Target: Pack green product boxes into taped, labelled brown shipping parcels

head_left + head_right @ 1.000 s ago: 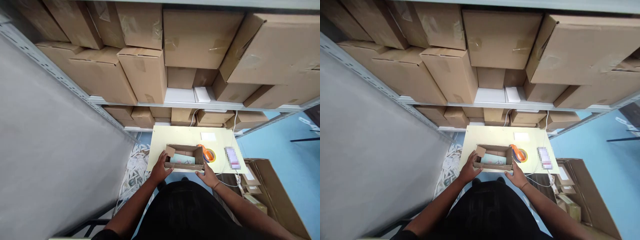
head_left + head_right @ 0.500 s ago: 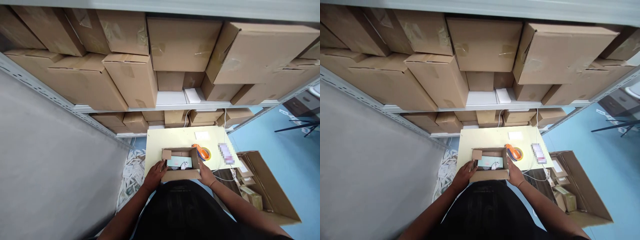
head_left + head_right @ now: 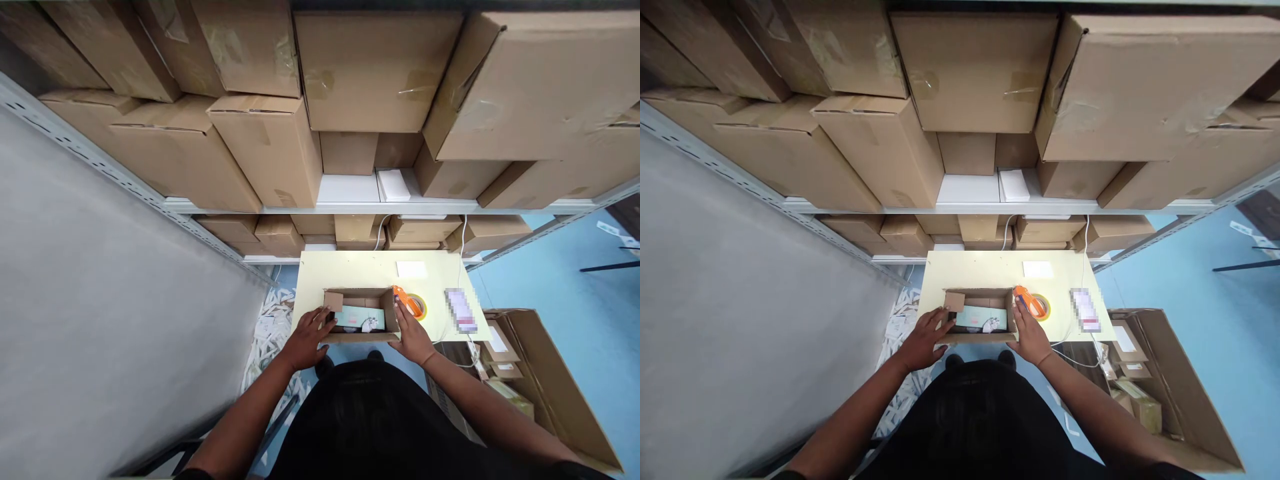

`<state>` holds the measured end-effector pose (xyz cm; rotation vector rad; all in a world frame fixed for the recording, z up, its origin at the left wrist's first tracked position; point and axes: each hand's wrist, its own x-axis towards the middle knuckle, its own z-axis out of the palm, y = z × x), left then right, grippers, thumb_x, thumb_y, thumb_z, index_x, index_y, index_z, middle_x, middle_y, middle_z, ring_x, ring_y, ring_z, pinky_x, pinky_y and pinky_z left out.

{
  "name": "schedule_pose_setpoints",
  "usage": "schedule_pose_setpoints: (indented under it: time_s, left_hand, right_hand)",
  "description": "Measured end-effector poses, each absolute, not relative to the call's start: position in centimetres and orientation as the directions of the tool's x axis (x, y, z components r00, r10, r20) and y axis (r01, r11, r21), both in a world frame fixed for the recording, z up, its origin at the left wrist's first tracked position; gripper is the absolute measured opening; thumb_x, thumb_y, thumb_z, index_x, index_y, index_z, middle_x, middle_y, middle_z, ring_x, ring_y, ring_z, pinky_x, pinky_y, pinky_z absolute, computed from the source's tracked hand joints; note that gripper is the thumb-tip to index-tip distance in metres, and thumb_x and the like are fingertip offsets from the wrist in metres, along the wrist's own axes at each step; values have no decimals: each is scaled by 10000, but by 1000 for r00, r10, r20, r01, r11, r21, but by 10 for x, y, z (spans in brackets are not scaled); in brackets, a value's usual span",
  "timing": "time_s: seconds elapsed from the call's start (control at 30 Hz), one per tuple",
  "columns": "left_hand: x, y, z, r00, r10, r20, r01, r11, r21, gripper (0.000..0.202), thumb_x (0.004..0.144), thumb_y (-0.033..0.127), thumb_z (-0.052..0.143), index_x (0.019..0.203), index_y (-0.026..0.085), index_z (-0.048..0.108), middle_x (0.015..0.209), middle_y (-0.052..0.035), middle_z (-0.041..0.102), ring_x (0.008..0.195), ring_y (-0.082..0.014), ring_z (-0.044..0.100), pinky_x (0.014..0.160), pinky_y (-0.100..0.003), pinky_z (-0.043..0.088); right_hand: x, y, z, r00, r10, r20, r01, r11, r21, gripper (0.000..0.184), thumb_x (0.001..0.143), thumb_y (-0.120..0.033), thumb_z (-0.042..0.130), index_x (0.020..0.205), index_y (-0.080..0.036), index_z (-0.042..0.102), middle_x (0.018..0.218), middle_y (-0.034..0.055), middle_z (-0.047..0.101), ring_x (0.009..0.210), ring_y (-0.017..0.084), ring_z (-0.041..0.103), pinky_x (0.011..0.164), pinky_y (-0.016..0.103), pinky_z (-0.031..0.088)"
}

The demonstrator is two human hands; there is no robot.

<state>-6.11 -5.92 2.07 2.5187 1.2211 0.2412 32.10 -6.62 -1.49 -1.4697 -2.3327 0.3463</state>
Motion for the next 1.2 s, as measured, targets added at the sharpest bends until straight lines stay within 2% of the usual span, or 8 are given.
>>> schedule_pose_setpoints:
  time_s: [0.13,0.3,0.47,0.57,0.73,0.9,1.07,1.2]
  left_hand:
    - [-64,-28,37,646,763,12,693,-593,409,985,713,402,846,1581,330,387,1740,-73,87,1571,-400,154,1249,-590,210]
    - [-61,0,22,653,758,-14,662,-562,496,1081,645,465,907,1579,313,386,1743,-94,1,1579,-414,114,1226,-582,287]
    - [-56,-12,12,609,794,6,662,-512,547,980,690,422,891,1542,259,435,1731,-129,102,1584,-384,124,1250,-560,271]
    - [-52,-23,14,459,887,42,685,-384,620,848,792,418,815,1525,235,430,1690,-152,231,1556,-346,250,1248,-523,310]
    - [-40,-15,19,218,970,104,632,-221,743,934,792,367,793,1573,234,297,1633,-161,309,1510,-325,344,1206,-521,384]
    - [-32,-1,24,267,958,102,655,-258,710,787,836,255,702,1549,218,371,1491,-135,517,1387,-285,492,1186,-497,414]
    - [-33,-15,15,403,903,148,689,-406,601,437,926,267,613,1360,212,608,1345,-103,631,1345,-273,505,1175,-487,424]
    - [-28,-23,4,443,880,169,732,-464,498,329,981,250,543,1277,201,675,1312,-89,654,1373,-277,474,1189,-486,394]
  right_hand:
    - [319,-61,-15,-421,878,227,808,476,-346,1073,905,-366,686,1664,-145,-40,1702,222,175,1539,393,289,1154,568,451]
    - [317,-63,-16,-479,861,172,782,507,-362,936,903,-311,667,1665,-177,140,1700,187,216,1494,381,378,1133,552,467]
    - [312,-57,-12,-451,887,100,749,437,-498,601,929,-432,662,1479,-214,559,1668,144,325,1459,370,431,1155,558,436]
    - [307,-52,-11,-385,919,84,688,346,-638,448,988,-471,565,1334,-208,671,1609,144,430,1446,337,459,1176,544,419]
    - [296,-48,-21,-139,986,96,611,162,-775,328,993,-470,543,1170,-211,637,1466,169,549,1356,316,542,1100,535,499]
    - [284,-42,-35,95,995,19,557,-38,-830,638,880,-515,666,1385,-216,417,1373,182,526,1027,273,668,819,470,629]
    - [286,-42,-34,60,998,6,579,-30,-815,714,895,-496,655,1475,-214,350,1448,191,480,995,246,662,873,466,608]
    - [314,-43,-36,-8,996,93,707,71,-703,417,975,-409,523,1329,-190,554,1279,153,626,1150,288,620,1020,486,525]
